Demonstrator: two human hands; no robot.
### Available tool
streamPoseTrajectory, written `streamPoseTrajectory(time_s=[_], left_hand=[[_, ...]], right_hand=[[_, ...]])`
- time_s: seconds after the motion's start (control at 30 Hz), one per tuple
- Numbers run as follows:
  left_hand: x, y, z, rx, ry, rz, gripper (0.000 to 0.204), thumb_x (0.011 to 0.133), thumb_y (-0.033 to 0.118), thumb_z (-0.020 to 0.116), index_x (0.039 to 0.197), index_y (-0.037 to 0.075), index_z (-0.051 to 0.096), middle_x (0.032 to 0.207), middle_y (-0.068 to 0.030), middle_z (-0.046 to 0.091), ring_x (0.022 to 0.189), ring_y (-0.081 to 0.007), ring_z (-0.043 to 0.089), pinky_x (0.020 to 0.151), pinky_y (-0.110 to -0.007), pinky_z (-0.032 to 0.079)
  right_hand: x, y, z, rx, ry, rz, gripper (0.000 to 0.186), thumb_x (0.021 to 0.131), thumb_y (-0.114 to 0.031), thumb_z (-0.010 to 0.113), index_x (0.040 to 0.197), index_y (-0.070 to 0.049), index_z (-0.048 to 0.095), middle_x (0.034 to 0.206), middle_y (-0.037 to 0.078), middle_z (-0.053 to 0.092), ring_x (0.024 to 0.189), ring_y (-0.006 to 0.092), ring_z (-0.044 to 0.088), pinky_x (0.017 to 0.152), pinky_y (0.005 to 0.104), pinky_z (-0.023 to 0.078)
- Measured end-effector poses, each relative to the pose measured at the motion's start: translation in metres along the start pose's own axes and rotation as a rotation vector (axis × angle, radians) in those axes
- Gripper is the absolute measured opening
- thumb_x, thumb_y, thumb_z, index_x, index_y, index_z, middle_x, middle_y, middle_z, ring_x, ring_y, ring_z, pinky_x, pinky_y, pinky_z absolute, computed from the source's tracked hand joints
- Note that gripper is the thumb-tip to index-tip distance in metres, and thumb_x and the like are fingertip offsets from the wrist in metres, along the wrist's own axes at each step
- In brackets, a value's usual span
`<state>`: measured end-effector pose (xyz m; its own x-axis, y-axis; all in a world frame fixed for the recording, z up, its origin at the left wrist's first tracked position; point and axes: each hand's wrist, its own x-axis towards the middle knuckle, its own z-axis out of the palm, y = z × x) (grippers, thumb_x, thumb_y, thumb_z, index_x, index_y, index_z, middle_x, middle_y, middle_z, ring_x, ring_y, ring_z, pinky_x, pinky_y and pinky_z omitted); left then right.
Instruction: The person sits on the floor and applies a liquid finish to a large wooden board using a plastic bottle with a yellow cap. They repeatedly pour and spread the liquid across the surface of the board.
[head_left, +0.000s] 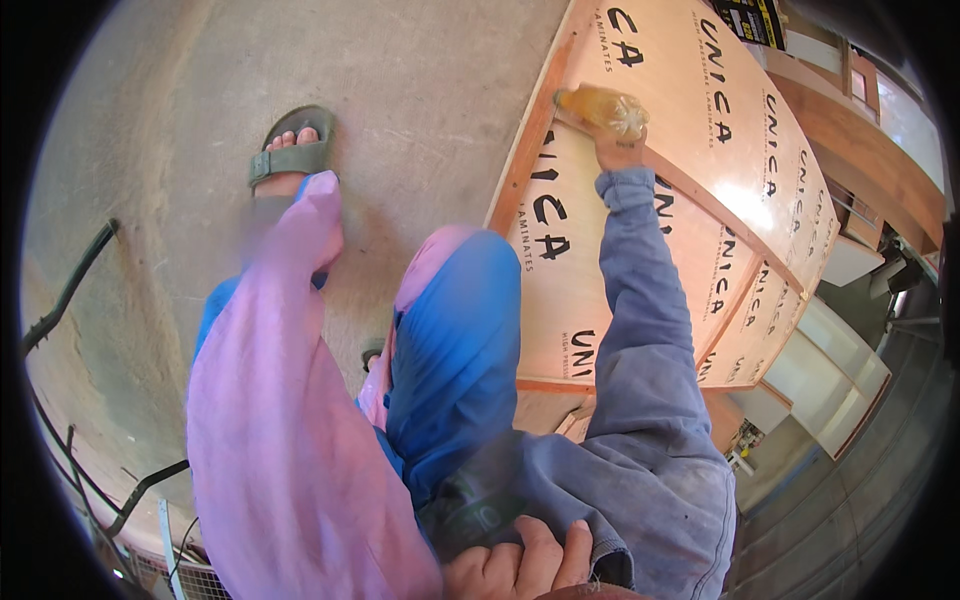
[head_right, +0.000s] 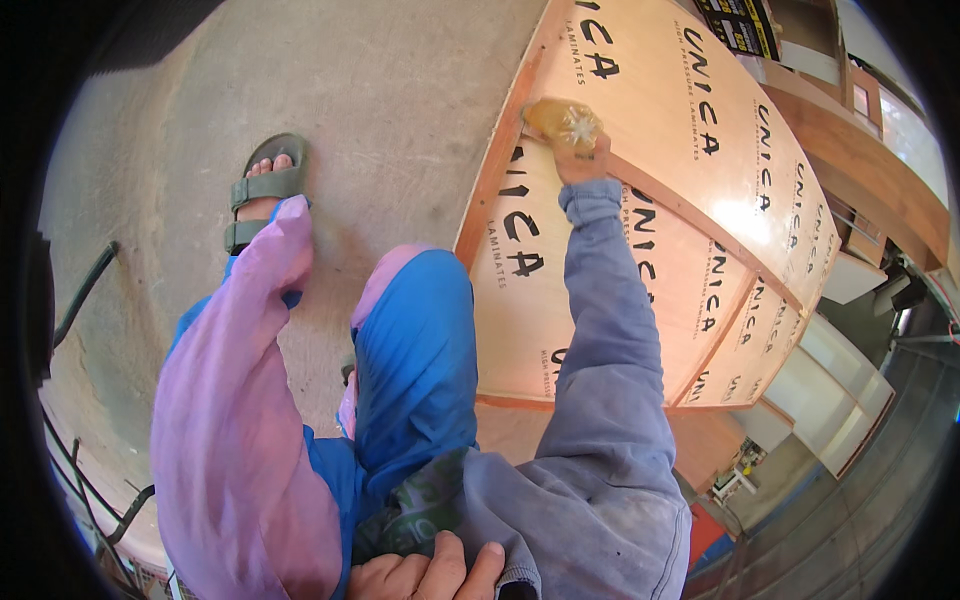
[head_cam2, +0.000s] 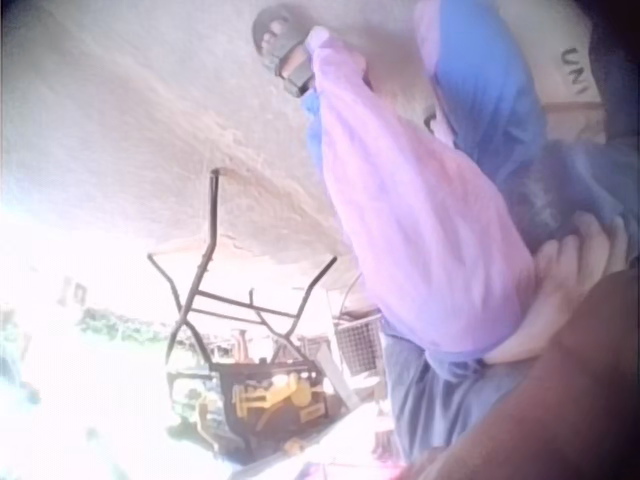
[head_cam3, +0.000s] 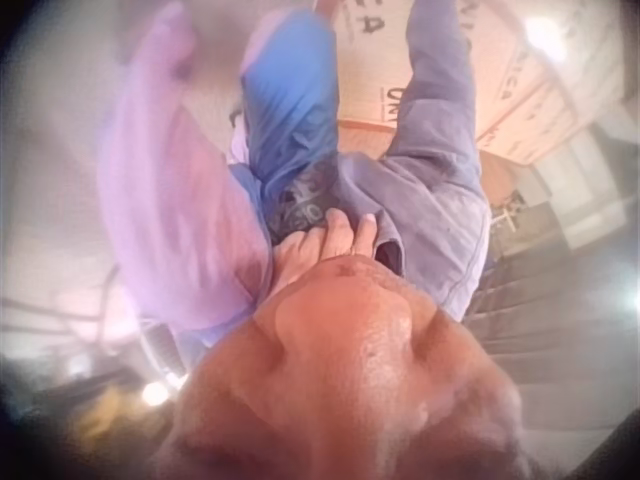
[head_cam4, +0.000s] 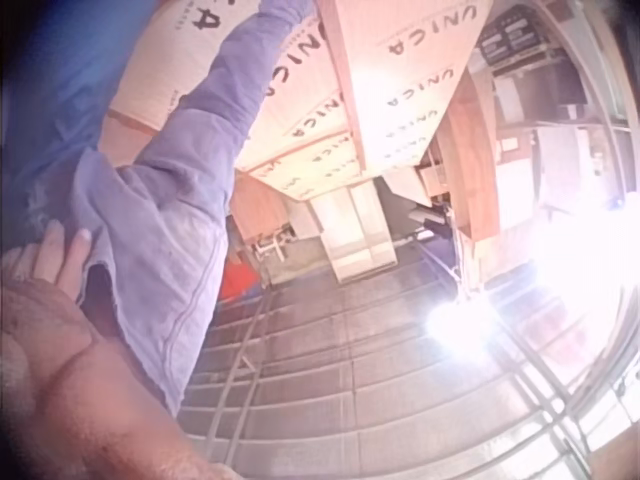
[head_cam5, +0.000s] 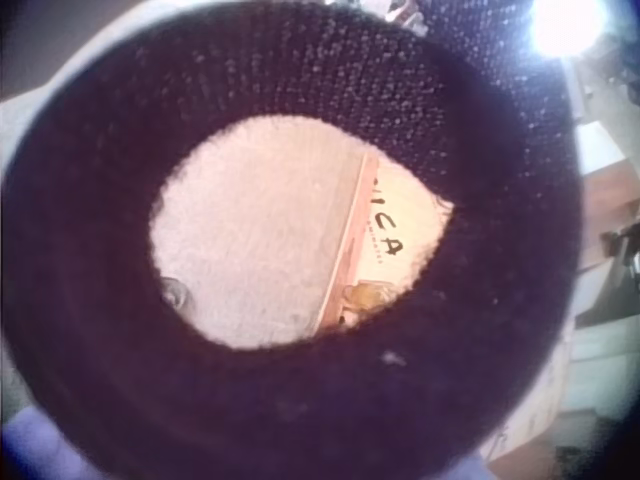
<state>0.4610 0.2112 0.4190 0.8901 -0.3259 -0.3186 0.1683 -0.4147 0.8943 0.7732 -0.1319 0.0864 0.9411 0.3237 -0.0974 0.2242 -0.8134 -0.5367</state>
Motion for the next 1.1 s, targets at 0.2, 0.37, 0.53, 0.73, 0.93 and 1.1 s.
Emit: streamPoseTrajectory(time_s=[0.2, 0.37, 0.53, 0.73, 0.93, 1.1], left_hand=[[-0.005, 0.006, 0.006, 0.015, 0.109, -0.028, 0.044, 0.089, 0.020, 0.059, 0.129, 0.005, 0.067, 0.118, -0.0212, 0.068, 0.088, -0.0268, 0.066, 0.079, -0.043, 0.052], [-0.009, 0.000, 0.010, -0.075, -0.007, 0.003, 0.047, 0.089, 0.021, 0.059, 0.132, 0.003, 0.065, 0.119, -0.0238, 0.066, 0.091, -0.0277, 0.066, 0.080, -0.043, 0.052], [0.006, -0.008, -0.024, -0.125, -0.254, 0.062, 0.052, 0.090, 0.021, 0.057, 0.138, 0.001, 0.059, 0.124, -0.0294, 0.062, 0.091, -0.0322, 0.066, 0.081, -0.047, 0.051], [-0.003, -0.007, -0.012, -0.156, -0.341, 0.013, 0.054, 0.092, 0.023, 0.053, 0.141, 0.000, 0.056, 0.126, -0.0319, 0.060, 0.092, -0.0344, 0.066, 0.082, -0.049, 0.051], [0.000, -0.009, -0.015, -0.180, -0.309, 0.030, 0.054, 0.092, 0.024, 0.053, 0.140, 0.001, 0.057, 0.125, -0.0316, 0.061, 0.091, -0.0339, 0.067, 0.080, -0.048, 0.052], [0.001, -0.008, -0.013, -0.132, -0.259, 0.015, 0.051, 0.091, 0.021, 0.054, 0.137, 0.000, 0.059, 0.122, -0.0311, 0.063, 0.086, -0.0331, 0.067, 0.077, -0.047, 0.052]], right_hand=[[0.001, 0.019, -0.001, 0.288, -0.001, 0.010, 0.041, 0.085, -0.020, 0.082, 0.120, -0.002, 0.069, 0.119, 0.010, 0.075, 0.107, 0.0239, 0.071, 0.099, 0.0372, 0.053], [0.053, 0.054, 0.001, 0.188, -0.129, 0.133, 0.045, 0.093, -0.029, 0.070, 0.129, -0.002, 0.063, 0.130, 0.010, 0.069, 0.115, 0.0263, 0.067, 0.100, 0.0409, 0.053], [-0.020, 0.089, 0.010, 0.326, -0.026, 0.073, 0.040, 0.092, -0.019, 0.075, 0.128, -0.004, 0.065, 0.125, 0.006, 0.072, 0.111, 0.0293, 0.068, 0.097, 0.0433, 0.055], [-0.062, 0.027, -0.004, 0.072, -0.028, 0.018, 0.042, 0.092, -0.018, 0.076, 0.129, -0.004, 0.062, 0.128, 0.009, 0.070, 0.116, 0.0273, 0.066, 0.102, 0.0437, 0.052], [-0.057, 0.002, 0.005, 0.111, 0.012, 0.032, 0.035, 0.082, 0.000, 0.083, 0.114, -0.003, 0.070, 0.108, 0.009, 0.077, 0.099, 0.0180, 0.072, 0.085, 0.0321, 0.058], [-0.085, -0.059, 0.009, 0.324, -0.315, 0.089, 0.033, 0.083, 0.002, 0.081, 0.114, -0.001, 0.071, 0.104, 0.006, 0.077, 0.094, 0.0149, 0.072, 0.082, 0.0300, 0.059]])
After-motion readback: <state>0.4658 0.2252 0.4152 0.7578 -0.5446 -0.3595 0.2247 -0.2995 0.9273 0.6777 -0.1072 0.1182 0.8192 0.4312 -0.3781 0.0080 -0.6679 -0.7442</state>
